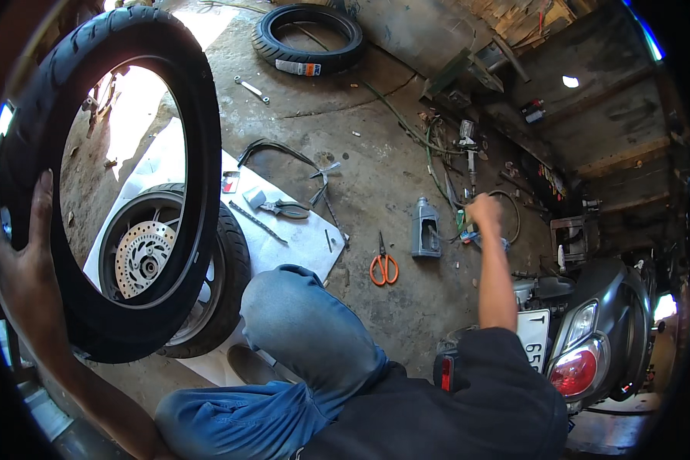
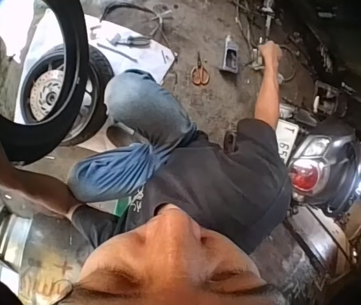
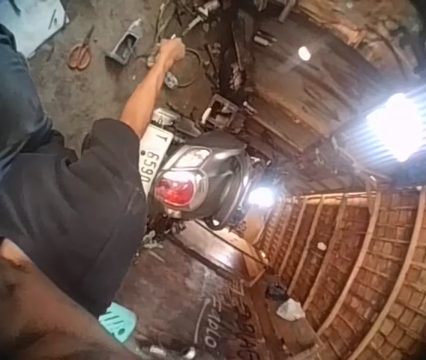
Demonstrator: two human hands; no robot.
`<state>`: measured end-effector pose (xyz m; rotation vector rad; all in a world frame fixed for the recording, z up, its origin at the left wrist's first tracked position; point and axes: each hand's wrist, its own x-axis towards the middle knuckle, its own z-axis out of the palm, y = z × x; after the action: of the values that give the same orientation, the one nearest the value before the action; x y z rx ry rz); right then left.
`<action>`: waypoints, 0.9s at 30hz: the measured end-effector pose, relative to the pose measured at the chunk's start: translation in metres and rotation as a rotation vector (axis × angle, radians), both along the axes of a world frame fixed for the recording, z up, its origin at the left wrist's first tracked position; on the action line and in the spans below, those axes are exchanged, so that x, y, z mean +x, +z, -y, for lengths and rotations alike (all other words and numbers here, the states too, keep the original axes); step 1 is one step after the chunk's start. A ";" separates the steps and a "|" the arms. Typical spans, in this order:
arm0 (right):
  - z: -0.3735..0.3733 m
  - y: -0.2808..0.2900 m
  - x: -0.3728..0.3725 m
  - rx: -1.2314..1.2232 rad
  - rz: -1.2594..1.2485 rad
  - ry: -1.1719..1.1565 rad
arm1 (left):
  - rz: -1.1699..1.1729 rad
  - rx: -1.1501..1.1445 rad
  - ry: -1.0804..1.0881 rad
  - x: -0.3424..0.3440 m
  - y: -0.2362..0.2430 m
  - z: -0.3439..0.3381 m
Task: Mounting a new tire onto a motorcycle wheel rim using hand tools.
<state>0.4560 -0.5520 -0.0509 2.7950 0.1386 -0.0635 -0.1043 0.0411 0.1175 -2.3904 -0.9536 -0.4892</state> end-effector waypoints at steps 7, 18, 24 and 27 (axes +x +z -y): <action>0.049 -0.022 0.010 -0.041 0.366 0.065 | -0.188 0.292 0.015 0.005 0.023 -0.003; 0.071 -0.225 -0.059 0.403 -0.068 -0.382 | 0.503 -0.106 0.027 0.049 0.034 0.042; 0.029 -0.215 -0.097 0.593 -0.097 -0.302 | 0.533 -0.131 0.063 0.071 0.036 0.063; -0.020 -0.217 -0.121 0.705 0.082 -0.073 | 0.385 -0.586 -0.077 0.057 0.054 0.066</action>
<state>0.3347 -0.5324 -0.2682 3.4989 0.0411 0.1037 -0.0473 -0.0245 0.1712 -2.9251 -1.3197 -0.8115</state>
